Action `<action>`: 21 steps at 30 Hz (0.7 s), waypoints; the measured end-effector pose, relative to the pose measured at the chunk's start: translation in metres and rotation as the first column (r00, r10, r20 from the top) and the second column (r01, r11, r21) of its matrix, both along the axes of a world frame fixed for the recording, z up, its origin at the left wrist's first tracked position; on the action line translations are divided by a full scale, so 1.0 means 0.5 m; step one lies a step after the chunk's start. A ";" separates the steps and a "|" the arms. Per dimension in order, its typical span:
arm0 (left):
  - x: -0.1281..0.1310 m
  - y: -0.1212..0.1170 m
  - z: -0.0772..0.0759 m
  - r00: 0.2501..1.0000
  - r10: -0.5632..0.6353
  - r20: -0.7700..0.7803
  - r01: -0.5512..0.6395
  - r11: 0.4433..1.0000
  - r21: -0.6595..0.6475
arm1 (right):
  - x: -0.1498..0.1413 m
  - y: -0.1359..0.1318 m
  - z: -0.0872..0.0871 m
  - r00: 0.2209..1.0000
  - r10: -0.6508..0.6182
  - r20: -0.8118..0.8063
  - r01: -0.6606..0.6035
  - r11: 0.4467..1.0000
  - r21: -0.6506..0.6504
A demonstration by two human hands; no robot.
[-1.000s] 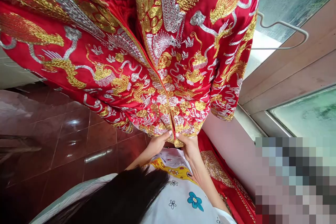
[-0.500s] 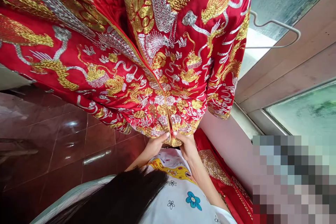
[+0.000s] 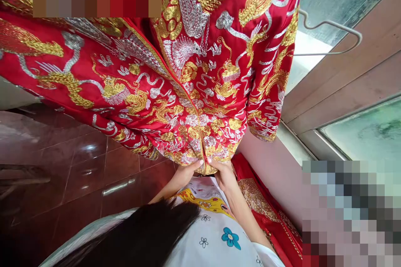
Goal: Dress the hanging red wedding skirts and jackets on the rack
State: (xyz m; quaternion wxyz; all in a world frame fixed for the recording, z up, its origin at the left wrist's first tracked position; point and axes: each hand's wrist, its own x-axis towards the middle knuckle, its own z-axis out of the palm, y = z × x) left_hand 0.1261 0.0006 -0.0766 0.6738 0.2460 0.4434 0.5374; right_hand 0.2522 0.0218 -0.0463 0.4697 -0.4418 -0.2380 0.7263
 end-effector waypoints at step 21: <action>-0.014 0.005 -0.025 0.998 -0.062 0.002 0.062 0.998 -0.021 | 0.016 0.003 -0.002 0.884 0.311 0.348 -0.343 0.939 0.033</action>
